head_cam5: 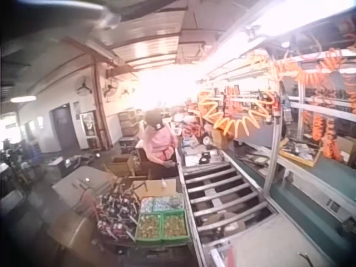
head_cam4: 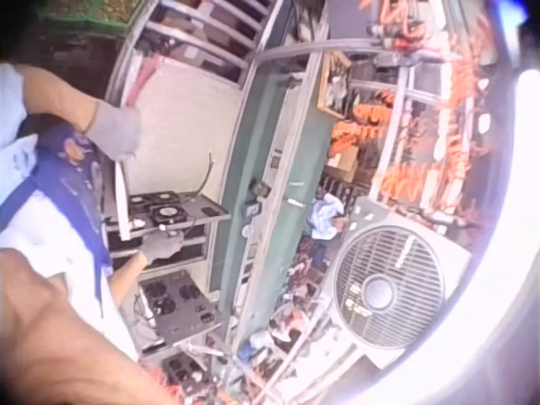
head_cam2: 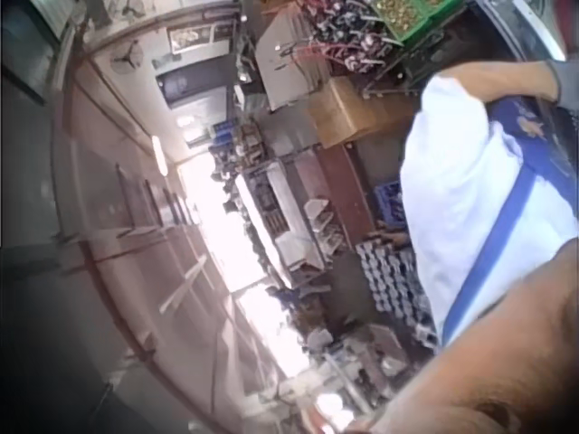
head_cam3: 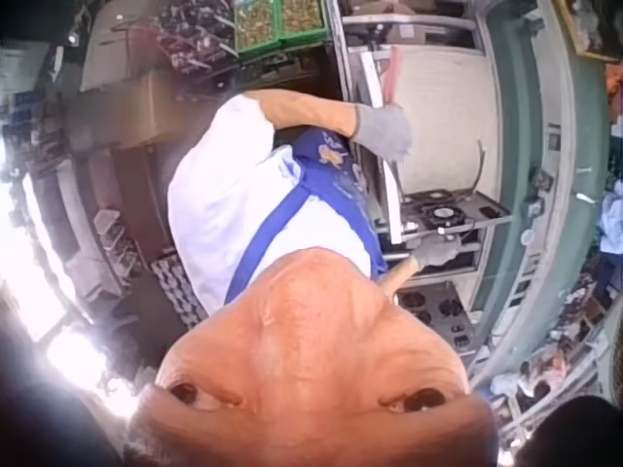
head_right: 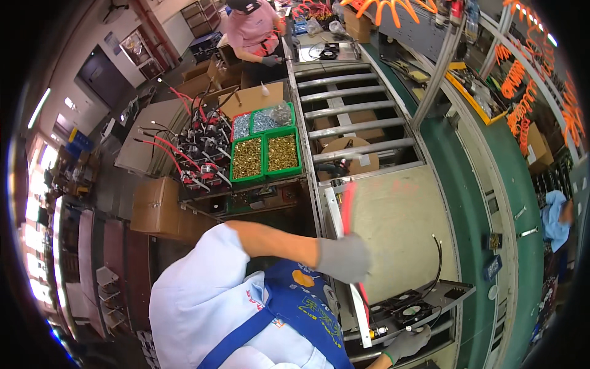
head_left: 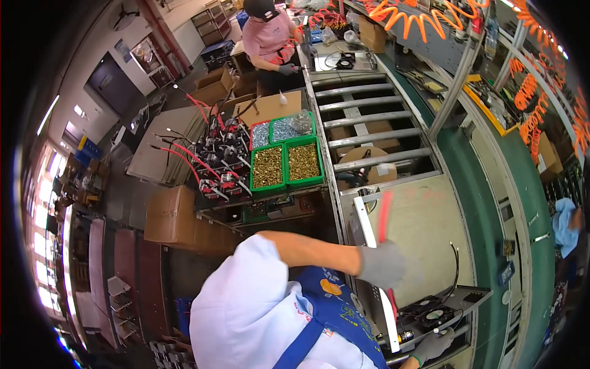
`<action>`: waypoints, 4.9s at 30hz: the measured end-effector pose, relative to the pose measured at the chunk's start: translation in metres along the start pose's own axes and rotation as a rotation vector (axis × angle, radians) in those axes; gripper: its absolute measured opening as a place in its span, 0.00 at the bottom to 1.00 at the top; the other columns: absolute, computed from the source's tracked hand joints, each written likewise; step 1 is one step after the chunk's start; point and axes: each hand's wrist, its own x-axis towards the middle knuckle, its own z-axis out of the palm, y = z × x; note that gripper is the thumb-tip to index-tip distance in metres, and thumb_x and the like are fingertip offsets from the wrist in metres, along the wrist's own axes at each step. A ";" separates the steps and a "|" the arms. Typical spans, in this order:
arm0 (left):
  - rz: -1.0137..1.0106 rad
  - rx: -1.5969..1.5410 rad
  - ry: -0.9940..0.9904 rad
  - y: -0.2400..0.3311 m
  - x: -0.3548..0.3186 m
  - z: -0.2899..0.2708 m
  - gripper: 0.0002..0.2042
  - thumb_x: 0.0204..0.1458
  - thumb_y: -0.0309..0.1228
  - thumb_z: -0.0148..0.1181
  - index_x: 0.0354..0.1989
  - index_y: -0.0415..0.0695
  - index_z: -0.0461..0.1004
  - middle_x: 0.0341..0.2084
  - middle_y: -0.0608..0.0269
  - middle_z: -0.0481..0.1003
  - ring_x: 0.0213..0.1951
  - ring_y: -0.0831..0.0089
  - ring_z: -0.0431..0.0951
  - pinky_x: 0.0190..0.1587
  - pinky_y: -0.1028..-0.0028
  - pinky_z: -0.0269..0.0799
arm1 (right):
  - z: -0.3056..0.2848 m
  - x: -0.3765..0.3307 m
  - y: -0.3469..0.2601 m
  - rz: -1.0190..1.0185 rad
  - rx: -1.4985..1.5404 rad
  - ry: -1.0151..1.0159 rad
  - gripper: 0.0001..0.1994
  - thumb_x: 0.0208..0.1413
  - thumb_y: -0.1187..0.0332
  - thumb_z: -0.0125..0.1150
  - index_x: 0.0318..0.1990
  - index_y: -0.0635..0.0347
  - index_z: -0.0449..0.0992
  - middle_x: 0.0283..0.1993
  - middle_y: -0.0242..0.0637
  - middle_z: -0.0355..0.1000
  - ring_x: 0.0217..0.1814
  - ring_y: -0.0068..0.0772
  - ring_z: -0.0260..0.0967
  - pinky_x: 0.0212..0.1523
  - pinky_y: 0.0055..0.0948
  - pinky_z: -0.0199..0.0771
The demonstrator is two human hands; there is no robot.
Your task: Assembling internal components and wiring into a metal housing using a power screwdriver.
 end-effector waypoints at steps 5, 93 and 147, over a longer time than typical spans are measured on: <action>-0.407 -0.258 0.102 -0.018 -0.097 0.071 0.12 0.54 0.40 0.58 0.26 0.45 0.79 0.33 0.56 0.78 0.41 0.54 0.79 0.38 0.56 0.74 | 0.007 0.004 -0.009 0.022 0.227 -0.159 0.20 0.60 0.71 0.51 0.60 0.65 0.67 0.60 0.51 0.68 0.60 0.54 0.66 0.57 0.42 0.69; -1.419 -0.391 0.451 -0.170 -0.670 0.287 0.19 0.43 0.41 0.75 0.30 0.37 0.75 0.23 0.53 0.77 0.27 0.58 0.76 0.34 0.60 0.71 | 0.145 -0.261 -0.285 -0.147 0.427 -0.697 0.21 0.57 0.58 0.55 0.53 0.61 0.74 0.53 0.55 0.73 0.57 0.56 0.70 0.59 0.46 0.69; -0.330 -0.366 0.333 -0.328 0.031 0.004 0.26 0.47 0.57 0.64 0.34 0.43 0.82 0.29 0.47 0.79 0.36 0.51 0.81 0.39 0.58 0.74 | 0.113 -0.291 -0.180 -0.006 -0.136 -1.110 0.15 0.59 0.55 0.55 0.46 0.53 0.78 0.45 0.47 0.78 0.46 0.52 0.79 0.46 0.50 0.78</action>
